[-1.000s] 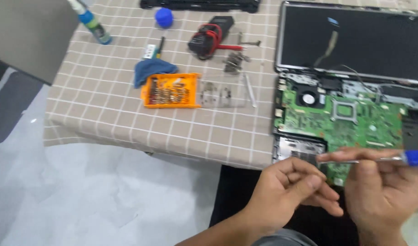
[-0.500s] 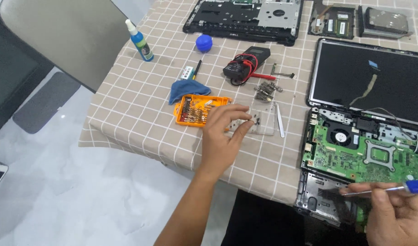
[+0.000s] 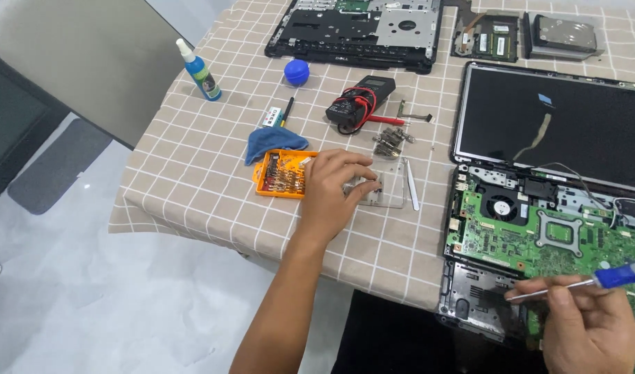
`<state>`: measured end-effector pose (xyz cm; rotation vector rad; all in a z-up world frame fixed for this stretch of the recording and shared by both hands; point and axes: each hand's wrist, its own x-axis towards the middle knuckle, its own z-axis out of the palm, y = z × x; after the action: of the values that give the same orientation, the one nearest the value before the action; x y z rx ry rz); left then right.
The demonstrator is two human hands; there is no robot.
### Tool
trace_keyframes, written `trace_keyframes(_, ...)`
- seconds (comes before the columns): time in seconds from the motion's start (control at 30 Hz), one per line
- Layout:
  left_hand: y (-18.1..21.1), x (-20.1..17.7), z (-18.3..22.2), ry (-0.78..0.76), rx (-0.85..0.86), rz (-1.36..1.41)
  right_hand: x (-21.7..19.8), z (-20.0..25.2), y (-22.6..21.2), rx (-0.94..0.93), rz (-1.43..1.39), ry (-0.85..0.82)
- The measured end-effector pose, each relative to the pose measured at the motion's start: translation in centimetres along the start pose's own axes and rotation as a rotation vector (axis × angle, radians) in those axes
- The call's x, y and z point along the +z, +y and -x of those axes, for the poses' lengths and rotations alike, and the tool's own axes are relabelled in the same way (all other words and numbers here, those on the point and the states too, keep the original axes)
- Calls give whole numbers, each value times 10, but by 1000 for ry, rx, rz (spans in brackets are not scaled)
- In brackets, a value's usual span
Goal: Extracting a motherboard from a laptop by removing screws and lifting the board out.
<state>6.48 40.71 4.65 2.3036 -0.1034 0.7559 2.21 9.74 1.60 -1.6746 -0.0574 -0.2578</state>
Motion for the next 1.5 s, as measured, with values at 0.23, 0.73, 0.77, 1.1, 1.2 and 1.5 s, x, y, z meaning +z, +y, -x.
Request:
trace_keyframes(0.23, -1, 2, 6, 42, 102, -24, -1, -1, -4, -12, 9, -30)
trace_keyframes(0.73, -8, -1, 8, 342, 141, -13, -4, -1, -14, -29, 104, -95)
trace_keyframes(0.77, -10, 0, 8, 343, 111, -35, -3, -1, -14, -27, 102, -92)
trace_keyframes(1.1, -13, 2, 9, 239, 59, -44, 0, 0, -14, -88, 114, -92)
trace_keyframes(1.2, -17, 5, 9, 236, 98, -78, 2, 1, -15, -72, 102, -62)
trace_keyframes(1.5, -5, 1, 8, 125, 53, -83, -5, -2, -1, -57, 0, -79)
